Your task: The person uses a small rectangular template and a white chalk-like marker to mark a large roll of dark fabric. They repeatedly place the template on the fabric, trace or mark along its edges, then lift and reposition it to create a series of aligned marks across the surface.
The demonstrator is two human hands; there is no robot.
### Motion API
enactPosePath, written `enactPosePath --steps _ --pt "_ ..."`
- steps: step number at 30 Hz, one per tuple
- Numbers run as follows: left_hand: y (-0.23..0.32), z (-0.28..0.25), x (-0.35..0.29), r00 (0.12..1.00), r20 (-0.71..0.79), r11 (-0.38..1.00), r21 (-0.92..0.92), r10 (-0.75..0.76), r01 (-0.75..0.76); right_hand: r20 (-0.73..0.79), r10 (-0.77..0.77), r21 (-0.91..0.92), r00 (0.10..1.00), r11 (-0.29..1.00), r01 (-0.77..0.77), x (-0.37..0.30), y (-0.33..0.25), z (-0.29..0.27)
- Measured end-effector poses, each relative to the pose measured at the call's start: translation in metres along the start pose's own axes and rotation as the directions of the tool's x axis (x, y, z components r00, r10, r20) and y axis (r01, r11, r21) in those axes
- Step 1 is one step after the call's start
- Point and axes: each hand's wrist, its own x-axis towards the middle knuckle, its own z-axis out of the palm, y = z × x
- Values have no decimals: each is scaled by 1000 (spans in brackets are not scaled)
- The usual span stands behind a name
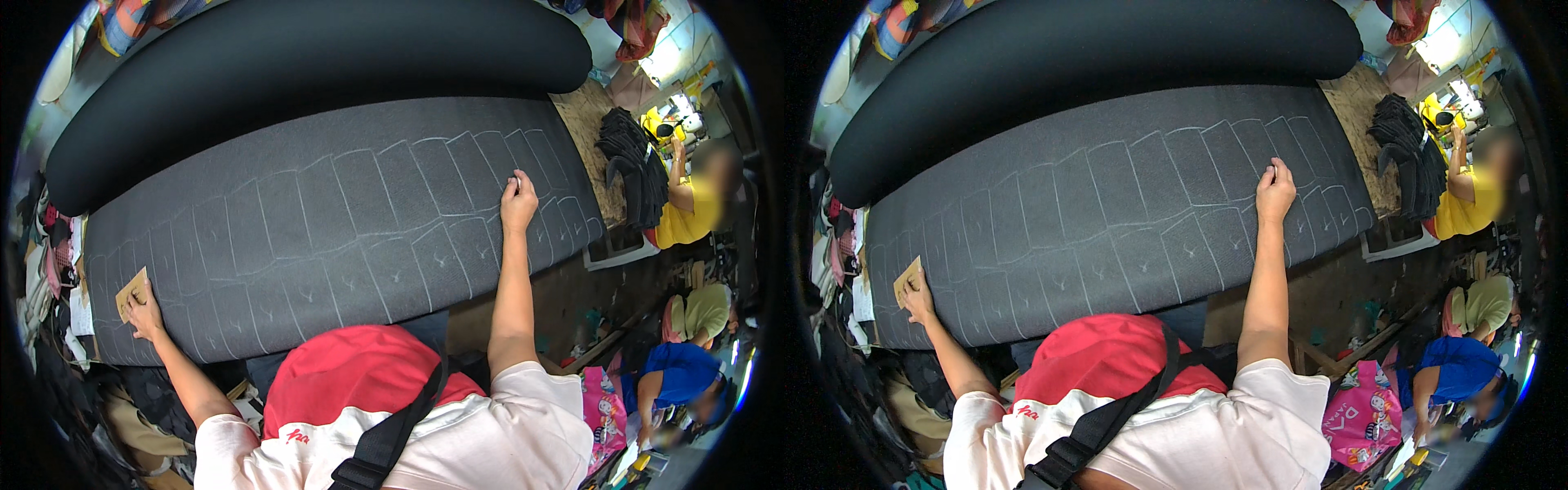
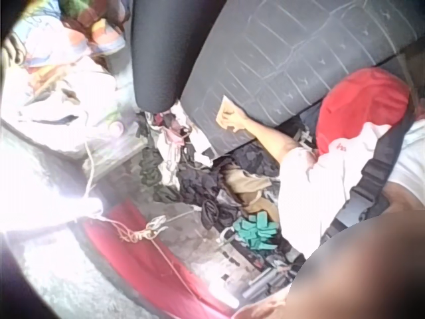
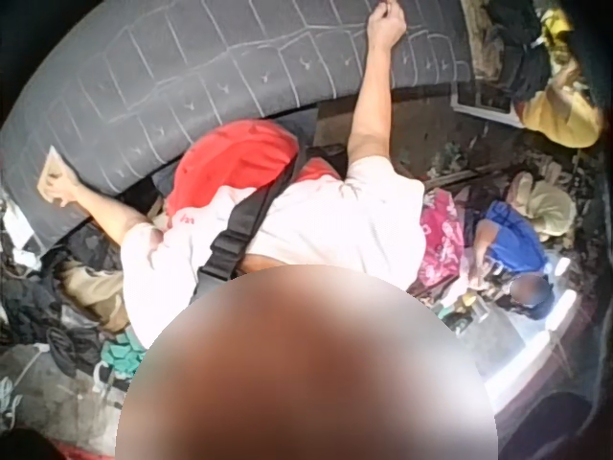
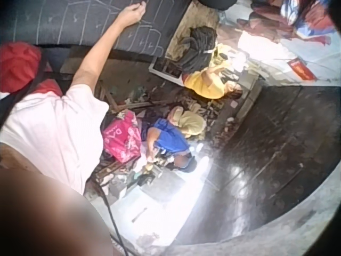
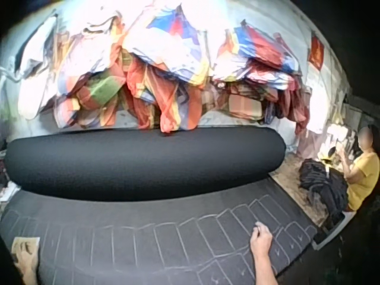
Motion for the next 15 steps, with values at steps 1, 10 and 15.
enactPosePath --steps 1,10,15 --pt "-1 1 1 1000 -3 1000 1 2 -2 -18 -6 10 1000 1000 6 0 -1 0" --pt "-3 3 3 1000 -2 1000 -11 26 -26 -17 10 22 1000 1000 -9 -1 -3 -2" --pt "-4 5 4 1000 -13 1000 2 25 -25 -18 49 50 999 998 -48 -2 4 2"
